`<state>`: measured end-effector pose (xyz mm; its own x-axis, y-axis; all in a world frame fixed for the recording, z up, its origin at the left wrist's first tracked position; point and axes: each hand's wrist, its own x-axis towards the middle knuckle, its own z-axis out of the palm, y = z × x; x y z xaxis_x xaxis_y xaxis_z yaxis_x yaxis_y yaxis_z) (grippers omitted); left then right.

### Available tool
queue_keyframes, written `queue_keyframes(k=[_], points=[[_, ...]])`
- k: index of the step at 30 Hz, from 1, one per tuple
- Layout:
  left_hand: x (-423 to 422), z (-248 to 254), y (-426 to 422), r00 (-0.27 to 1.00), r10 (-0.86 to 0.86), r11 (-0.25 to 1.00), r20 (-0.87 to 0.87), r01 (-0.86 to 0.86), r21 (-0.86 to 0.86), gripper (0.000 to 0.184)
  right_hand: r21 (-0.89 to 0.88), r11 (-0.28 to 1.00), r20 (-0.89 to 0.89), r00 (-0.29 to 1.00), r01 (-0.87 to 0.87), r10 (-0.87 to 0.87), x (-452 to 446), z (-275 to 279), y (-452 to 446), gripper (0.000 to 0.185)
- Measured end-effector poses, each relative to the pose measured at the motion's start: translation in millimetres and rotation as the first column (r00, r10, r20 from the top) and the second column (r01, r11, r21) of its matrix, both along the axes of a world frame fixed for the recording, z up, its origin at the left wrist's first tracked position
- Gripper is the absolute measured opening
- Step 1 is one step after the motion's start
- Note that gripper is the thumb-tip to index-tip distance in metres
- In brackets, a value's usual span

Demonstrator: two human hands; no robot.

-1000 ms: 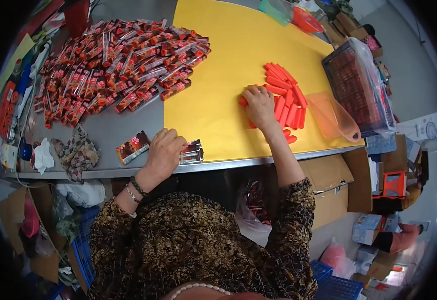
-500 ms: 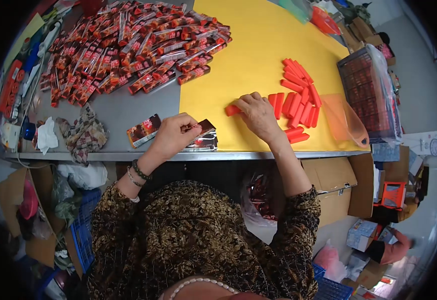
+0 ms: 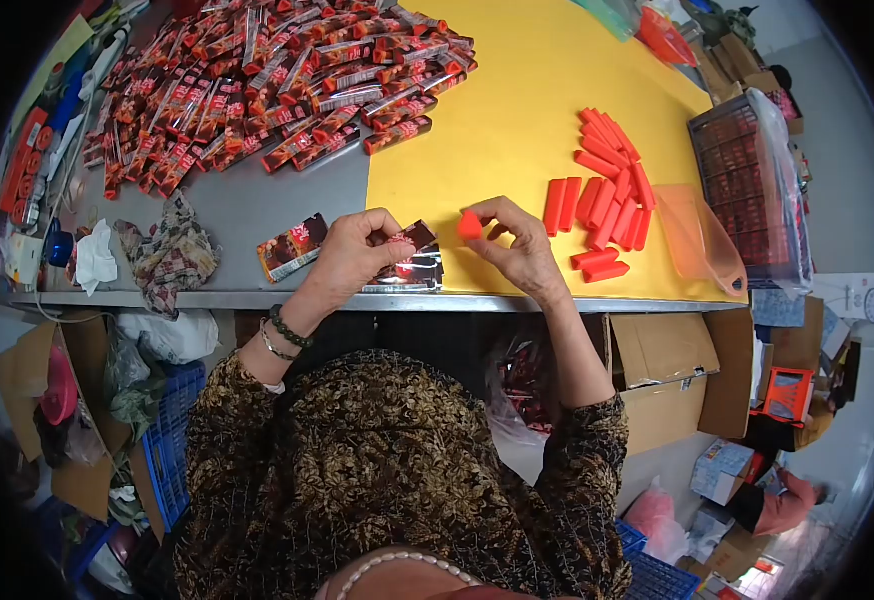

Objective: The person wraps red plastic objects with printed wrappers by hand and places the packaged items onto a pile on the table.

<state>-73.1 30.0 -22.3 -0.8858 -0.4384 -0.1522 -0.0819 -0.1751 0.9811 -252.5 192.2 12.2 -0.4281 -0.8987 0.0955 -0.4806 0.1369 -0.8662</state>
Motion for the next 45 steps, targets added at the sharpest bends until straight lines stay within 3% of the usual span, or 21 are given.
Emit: queue_keyframes(k=[6, 8, 12, 15, 16, 19, 20, 24, 26, 29, 33, 34, 39, 45], points=[[-1, 6, 3, 0.998, -0.015, 0.995, 0.056, 0.021, -0.094, 0.011, 0.104, 0.994, 0.122, 0.992, 0.021, -0.034, 1, -2, 8, 0.033], [-1, 1, 3, 0.996, -0.025, 1.000, 0.091, 0.026, -0.012, 0.010, 0.075, 0.993, 0.112, 0.989, 0.089, -0.097, 6, 7, 6, 0.039], [-3, 8, 9, 0.993, 0.031, 0.999, 0.110, -0.029, -0.022, 0.011, -0.005, 1.000, -0.058, 0.998, 0.016, -0.016, 5, 7, 8, 0.040], [-1, 11, 3, 0.991, -0.021, 0.915, 0.133, 0.073, -0.398, 0.014, 0.024, 1.000, -0.148, 0.989, 0.009, -0.005, 4, 11, 11, 0.035], [-2, 13, 3, 0.991, -0.012, 0.912, 0.137, 0.067, -0.405, 0.017, 0.026, 0.999, -0.265, 0.964, 0.036, -0.028, 5, 12, 12, 0.035], [-3, 13, 2, 0.993, -0.030, 0.901, 0.111, 0.075, -0.427, 0.017, 0.077, 0.991, -0.387, 0.919, 0.107, -0.069, 12, 23, 13, 0.035], [-3, 13, 2, 0.995, -0.033, 0.930, 0.092, 0.065, -0.363, 0.016, 0.060, 0.992, -0.409, 0.909, 0.115, -0.081, 13, 24, 13, 0.032], [-4, 13, -3, 0.996, -0.026, 0.984, 0.088, 0.041, -0.176, 0.016, 0.074, 0.986, -0.191, 0.972, 0.151, -0.135, 22, 32, 13, 0.019], [-3, 8, -7, 0.997, -0.017, 0.999, 0.079, 0.020, -0.043, 0.015, -0.054, 0.983, -0.199, 0.962, 0.178, -0.185, 25, 30, 13, 0.021], [-2, 16, -9, 0.997, 0.003, 1.000, 0.079, -0.001, -0.031, 0.016, -0.163, 0.943, -0.151, 0.937, 0.289, -0.314, 30, 31, 12, 0.025], [-4, 14, -8, 0.996, 0.076, 0.953, -0.056, -0.089, -0.291, 0.016, -0.250, 0.914, -0.161, 0.917, 0.319, -0.364, 34, 36, 16, 0.029], [-4, 25, -6, 0.997, 0.081, 0.967, 0.002, -0.078, -0.242, 0.015, -0.273, 0.913, -0.183, 0.916, 0.302, -0.358, 36, 37, 15, 0.030], [-6, 30, -6, 0.997, 0.082, 0.924, -0.001, -0.076, -0.375, 0.013, -0.364, 0.924, -0.345, 0.904, 0.119, -0.253, 46, 45, 12, 0.030], [-5, 29, -7, 0.993, 0.109, 0.905, -0.037, -0.115, -0.410, 0.015, -0.365, 0.922, -0.266, 0.934, 0.132, -0.239, 46, 51, 14, 0.029]])
